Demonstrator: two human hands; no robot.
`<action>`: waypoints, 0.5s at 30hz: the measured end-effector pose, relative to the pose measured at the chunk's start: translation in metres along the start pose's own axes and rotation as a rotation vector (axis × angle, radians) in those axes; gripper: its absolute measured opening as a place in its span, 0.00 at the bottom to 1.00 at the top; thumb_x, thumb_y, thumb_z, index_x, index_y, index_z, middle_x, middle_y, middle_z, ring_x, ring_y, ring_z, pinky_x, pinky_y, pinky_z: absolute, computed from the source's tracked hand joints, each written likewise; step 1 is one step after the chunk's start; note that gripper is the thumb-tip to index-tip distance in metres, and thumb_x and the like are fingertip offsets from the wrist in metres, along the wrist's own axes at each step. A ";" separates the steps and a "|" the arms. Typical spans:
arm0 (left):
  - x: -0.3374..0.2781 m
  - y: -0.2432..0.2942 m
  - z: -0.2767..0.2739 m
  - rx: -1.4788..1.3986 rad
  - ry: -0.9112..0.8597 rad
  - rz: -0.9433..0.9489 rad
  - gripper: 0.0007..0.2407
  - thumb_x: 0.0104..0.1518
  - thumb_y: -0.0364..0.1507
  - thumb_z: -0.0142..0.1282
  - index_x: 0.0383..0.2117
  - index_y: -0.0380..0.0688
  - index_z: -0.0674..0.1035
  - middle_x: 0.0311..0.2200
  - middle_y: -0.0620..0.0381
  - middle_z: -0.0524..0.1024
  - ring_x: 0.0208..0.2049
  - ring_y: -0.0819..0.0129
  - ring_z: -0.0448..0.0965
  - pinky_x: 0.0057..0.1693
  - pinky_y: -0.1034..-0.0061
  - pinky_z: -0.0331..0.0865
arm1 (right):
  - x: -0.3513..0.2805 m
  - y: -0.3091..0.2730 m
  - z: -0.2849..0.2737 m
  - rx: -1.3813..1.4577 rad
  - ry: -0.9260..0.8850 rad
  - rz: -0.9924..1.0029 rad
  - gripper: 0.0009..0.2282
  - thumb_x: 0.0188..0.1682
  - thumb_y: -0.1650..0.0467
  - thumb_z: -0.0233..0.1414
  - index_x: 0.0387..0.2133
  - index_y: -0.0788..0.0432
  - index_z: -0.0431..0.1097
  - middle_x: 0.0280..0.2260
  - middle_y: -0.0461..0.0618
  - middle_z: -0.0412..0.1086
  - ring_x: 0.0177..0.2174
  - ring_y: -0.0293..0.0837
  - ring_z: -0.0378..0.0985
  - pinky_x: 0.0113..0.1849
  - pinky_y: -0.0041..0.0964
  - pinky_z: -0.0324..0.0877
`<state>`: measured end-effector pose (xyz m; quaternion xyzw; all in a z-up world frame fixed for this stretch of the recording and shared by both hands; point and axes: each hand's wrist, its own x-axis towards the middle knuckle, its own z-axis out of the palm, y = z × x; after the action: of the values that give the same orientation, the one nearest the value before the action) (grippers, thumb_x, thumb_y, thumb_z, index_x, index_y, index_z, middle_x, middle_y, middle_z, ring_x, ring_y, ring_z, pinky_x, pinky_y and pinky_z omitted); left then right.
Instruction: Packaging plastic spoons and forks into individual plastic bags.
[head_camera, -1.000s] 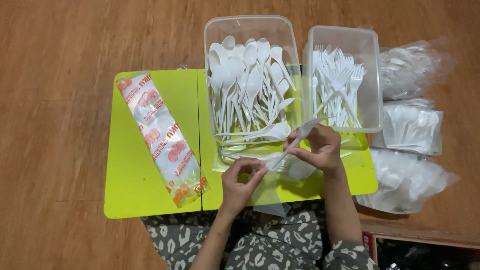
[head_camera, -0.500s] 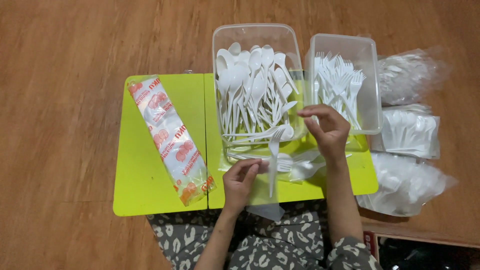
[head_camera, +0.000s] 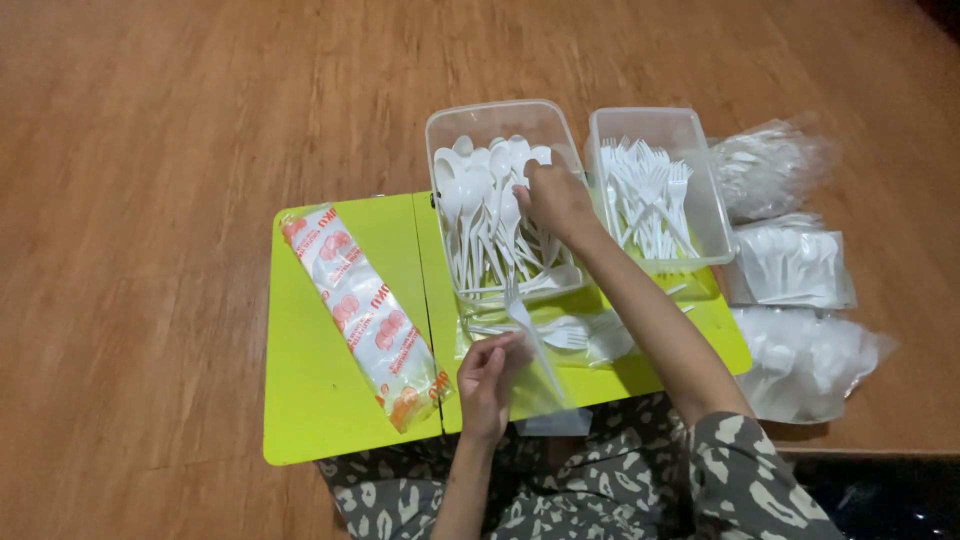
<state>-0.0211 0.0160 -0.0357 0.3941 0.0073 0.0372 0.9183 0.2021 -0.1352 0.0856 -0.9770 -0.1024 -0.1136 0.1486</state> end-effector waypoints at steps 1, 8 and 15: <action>0.001 -0.001 -0.001 -0.003 -0.004 0.002 0.07 0.65 0.27 0.53 0.41 0.38 0.81 0.42 0.46 0.84 0.48 0.61 0.83 0.55 0.63 0.76 | 0.008 0.005 0.007 -0.004 0.003 0.000 0.13 0.52 0.69 0.57 0.43 0.70 0.74 0.35 0.70 0.72 0.32 0.62 0.82 0.34 0.53 0.78; 0.002 -0.005 -0.009 -0.129 -0.055 -0.050 0.09 0.66 0.30 0.49 0.44 0.38 0.78 0.45 0.43 0.83 0.48 0.55 0.84 0.54 0.57 0.77 | 0.033 0.033 0.036 0.270 0.026 0.197 0.17 0.41 0.69 0.66 0.43 0.63 0.76 0.29 0.58 0.76 0.36 0.60 0.83 0.39 0.51 0.76; 0.004 -0.010 -0.014 -0.135 -0.028 -0.076 0.09 0.66 0.31 0.48 0.45 0.40 0.77 0.43 0.45 0.83 0.47 0.55 0.84 0.57 0.57 0.76 | 0.012 0.033 0.003 0.255 0.016 0.190 0.10 0.42 0.72 0.62 0.38 0.60 0.80 0.29 0.55 0.78 0.35 0.55 0.83 0.36 0.48 0.76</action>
<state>-0.0172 0.0195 -0.0530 0.3311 0.0071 -0.0029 0.9436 0.2219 -0.1629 0.0768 -0.9546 -0.0220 -0.0929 0.2823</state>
